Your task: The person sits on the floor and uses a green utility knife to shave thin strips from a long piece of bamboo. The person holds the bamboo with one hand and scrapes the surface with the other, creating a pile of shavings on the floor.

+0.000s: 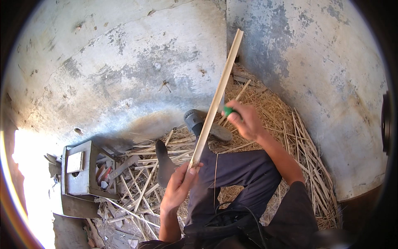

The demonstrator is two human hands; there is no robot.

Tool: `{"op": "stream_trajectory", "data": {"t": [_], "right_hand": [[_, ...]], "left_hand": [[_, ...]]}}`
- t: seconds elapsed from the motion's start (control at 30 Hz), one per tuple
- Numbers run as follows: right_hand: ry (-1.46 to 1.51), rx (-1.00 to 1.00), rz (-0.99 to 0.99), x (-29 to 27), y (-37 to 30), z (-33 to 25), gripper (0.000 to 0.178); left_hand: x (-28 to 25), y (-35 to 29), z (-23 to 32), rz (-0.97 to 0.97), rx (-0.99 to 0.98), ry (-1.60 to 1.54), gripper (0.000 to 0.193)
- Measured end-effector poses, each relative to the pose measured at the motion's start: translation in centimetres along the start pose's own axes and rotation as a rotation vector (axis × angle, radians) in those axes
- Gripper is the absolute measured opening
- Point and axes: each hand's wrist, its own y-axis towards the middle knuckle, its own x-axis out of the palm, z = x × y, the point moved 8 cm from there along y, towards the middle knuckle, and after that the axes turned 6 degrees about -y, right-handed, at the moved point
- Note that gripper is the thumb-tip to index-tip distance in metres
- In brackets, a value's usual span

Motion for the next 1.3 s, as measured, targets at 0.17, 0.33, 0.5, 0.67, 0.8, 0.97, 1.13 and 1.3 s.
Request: {"op": "stream_trajectory", "data": {"t": [0.17,0.33,0.5,0.67,0.8,0.97,1.13,1.3], "right_hand": [[-0.207,-0.214,-0.202,1.4,-1.0,-4.8,0.034],[-0.260,-0.314,-0.126,2.2,-1.8,-6.3,0.038],[-0.303,-0.318,-0.123,2.5,-2.0,-7.3,0.037],[-0.317,-0.316,-0.123,2.7,-2.3,-7.8,0.038],[-0.303,-0.304,-0.113,2.9,-2.4,-7.9,0.039],[-0.355,-0.275,-0.131,3.2,-2.5,-7.6,0.042],[-0.397,-0.256,-0.098,2.6,-2.3,-8.0,0.044],[-0.442,-0.278,-0.063,2.5,-2.4,-7.8,0.046]], "left_hand": [[0.2,0.6,1.2,0.081,0.057,0.035,0.028],[0.7,0.7,3.2,0.133,0.138,0.182,0.026],[1.3,0.7,4.4,0.166,0.202,0.196,0.026],[1.5,0.7,5.1,0.182,0.206,0.251,0.027],[1.4,0.8,4.8,0.201,0.178,0.248,0.027],[1.3,0.9,4.5,0.233,0.211,0.276,0.027],[1.4,1.0,4.5,0.236,0.210,0.303,0.028],[1.5,1.0,4.5,0.246,0.267,0.340,0.028]]}}
